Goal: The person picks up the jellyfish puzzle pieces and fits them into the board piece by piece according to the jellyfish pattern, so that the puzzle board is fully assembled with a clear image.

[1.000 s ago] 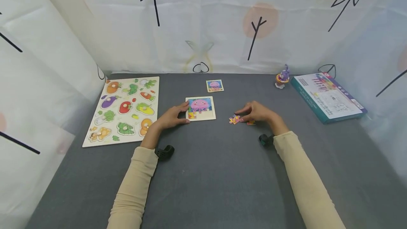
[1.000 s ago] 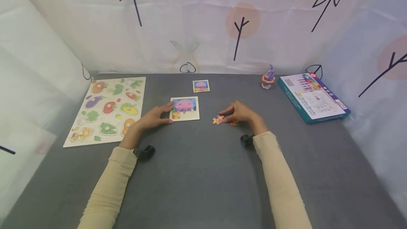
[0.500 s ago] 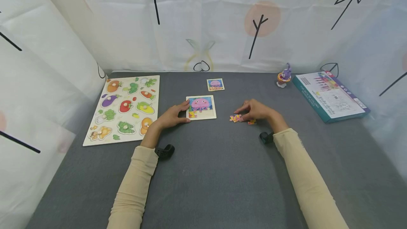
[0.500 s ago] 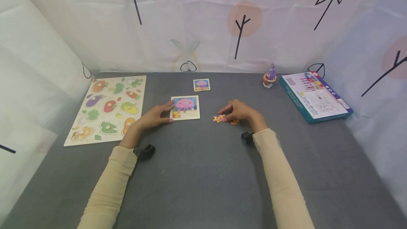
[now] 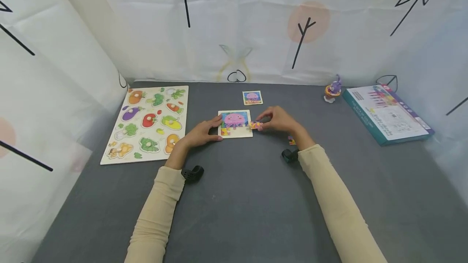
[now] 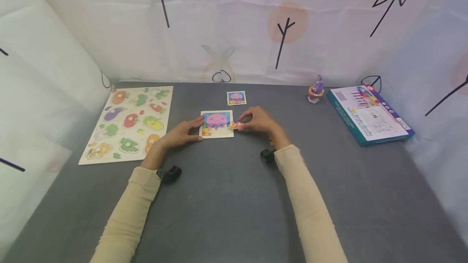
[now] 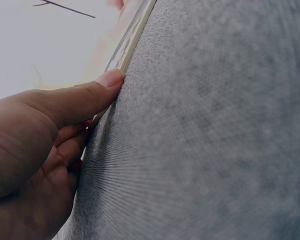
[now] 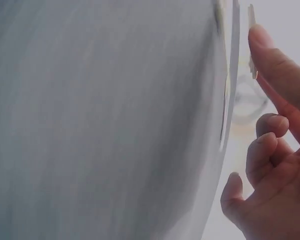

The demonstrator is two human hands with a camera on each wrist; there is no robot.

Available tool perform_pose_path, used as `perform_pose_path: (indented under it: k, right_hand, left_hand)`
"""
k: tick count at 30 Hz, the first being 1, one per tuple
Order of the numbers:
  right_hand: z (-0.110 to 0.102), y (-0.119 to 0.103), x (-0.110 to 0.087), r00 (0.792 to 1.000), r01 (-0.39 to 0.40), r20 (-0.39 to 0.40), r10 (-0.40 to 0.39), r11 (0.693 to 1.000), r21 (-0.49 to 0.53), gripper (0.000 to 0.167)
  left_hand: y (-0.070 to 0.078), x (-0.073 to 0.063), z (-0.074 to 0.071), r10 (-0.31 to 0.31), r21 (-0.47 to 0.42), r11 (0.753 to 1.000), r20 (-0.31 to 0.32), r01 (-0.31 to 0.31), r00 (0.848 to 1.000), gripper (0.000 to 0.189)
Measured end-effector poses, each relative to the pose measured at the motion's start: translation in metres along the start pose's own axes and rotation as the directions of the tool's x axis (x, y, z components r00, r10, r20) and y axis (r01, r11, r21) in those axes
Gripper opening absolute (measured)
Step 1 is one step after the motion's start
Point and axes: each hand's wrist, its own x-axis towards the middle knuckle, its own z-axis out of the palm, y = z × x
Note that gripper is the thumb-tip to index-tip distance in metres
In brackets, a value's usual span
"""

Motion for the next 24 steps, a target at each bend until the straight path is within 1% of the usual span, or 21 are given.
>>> perform_pose_path:
  k: [3,6,10,15,18,21,24]
  right_hand:
    - [0.016,-0.01,0.013,0.998,0.058,0.018,-0.059,0.998,0.015,0.027]
    - [0.028,-0.016,0.021,0.995,0.089,0.035,-0.089,0.996,0.017,0.027]
    - [0.038,-0.023,0.029,0.996,0.078,0.041,-0.078,0.997,0.005,0.026]
    - [0.042,-0.029,0.034,0.997,0.051,0.059,-0.046,0.995,-0.084,0.029]
    - [0.042,-0.03,0.035,0.995,0.06,0.081,-0.052,0.993,-0.101,0.033]
    - [0.043,-0.031,0.036,0.989,0.097,0.117,-0.091,0.994,-0.045,0.034]
    - [0.044,-0.031,0.037,0.977,0.145,0.156,-0.147,0.989,0.021,0.029]
  left_hand:
    - [0.0,0.0,0.0,0.002,0.001,1.0,0.005,-0.002,1.0,0.07]
    - [0.001,0.0,0.0,0.007,0.0,1.0,0.008,-0.007,1.0,0.07]
    - [0.001,-0.001,-0.001,0.008,-0.002,1.0,0.008,-0.008,1.0,0.071]
    - [0.002,0.0,-0.002,-0.012,-0.008,1.0,0.016,0.013,1.0,0.071]
    - [0.002,0.0,-0.002,-0.014,-0.008,1.0,0.02,0.014,1.0,0.07]
    - [0.002,0.0,-0.002,-0.012,-0.01,1.0,0.021,0.012,1.0,0.07]
    - [0.001,0.0,-0.003,-0.011,-0.011,1.0,0.018,0.011,1.0,0.07]
